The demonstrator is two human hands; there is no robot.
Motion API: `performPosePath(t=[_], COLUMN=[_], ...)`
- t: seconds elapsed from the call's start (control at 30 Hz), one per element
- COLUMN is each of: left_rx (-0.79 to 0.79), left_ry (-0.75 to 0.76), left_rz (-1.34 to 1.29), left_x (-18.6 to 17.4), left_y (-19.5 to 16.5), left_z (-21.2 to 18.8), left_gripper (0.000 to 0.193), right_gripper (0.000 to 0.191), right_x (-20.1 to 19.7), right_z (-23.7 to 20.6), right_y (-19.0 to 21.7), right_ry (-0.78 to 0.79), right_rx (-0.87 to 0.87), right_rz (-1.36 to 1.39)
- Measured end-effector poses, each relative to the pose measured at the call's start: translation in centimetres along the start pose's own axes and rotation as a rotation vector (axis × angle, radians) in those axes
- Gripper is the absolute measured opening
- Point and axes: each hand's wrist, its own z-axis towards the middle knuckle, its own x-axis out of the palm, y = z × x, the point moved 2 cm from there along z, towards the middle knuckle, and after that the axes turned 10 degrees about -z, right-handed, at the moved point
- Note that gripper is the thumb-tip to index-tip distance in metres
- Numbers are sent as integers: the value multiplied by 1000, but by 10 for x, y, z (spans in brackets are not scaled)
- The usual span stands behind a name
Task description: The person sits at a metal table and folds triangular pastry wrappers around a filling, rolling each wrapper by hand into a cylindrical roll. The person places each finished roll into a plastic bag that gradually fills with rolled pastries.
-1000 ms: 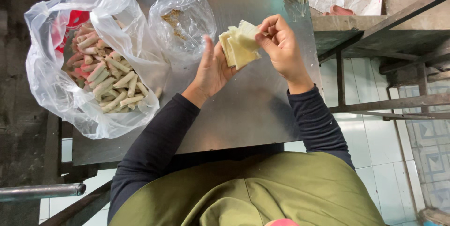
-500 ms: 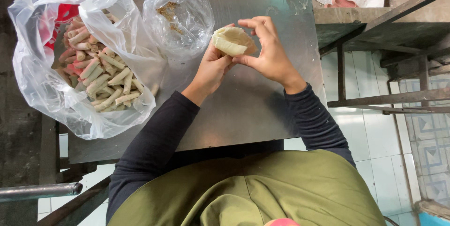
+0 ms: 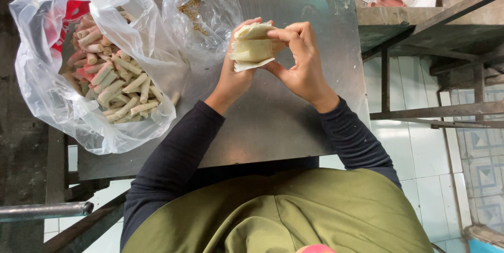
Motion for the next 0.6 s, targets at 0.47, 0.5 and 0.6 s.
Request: performPosePath(t=[0.47, 0.5, 0.6], left_rx=[-10, -10, -15], left_ry=[4, 5, 6], left_rz=[-1, 1, -1], left_x=[-1, -2, -4], left_y=[2, 3, 8], left_z=[-1, -2, -2], left_gripper=[81, 81, 79], right_gripper=[35, 35, 37], right_x=[3, 2, 1], right_z=[-6, -5, -2], right_y=[1, 2, 7], right_ry=[-35, -28, -12], right_rx=[-199, -223, -190], right_rz=[-119, -139, -121])
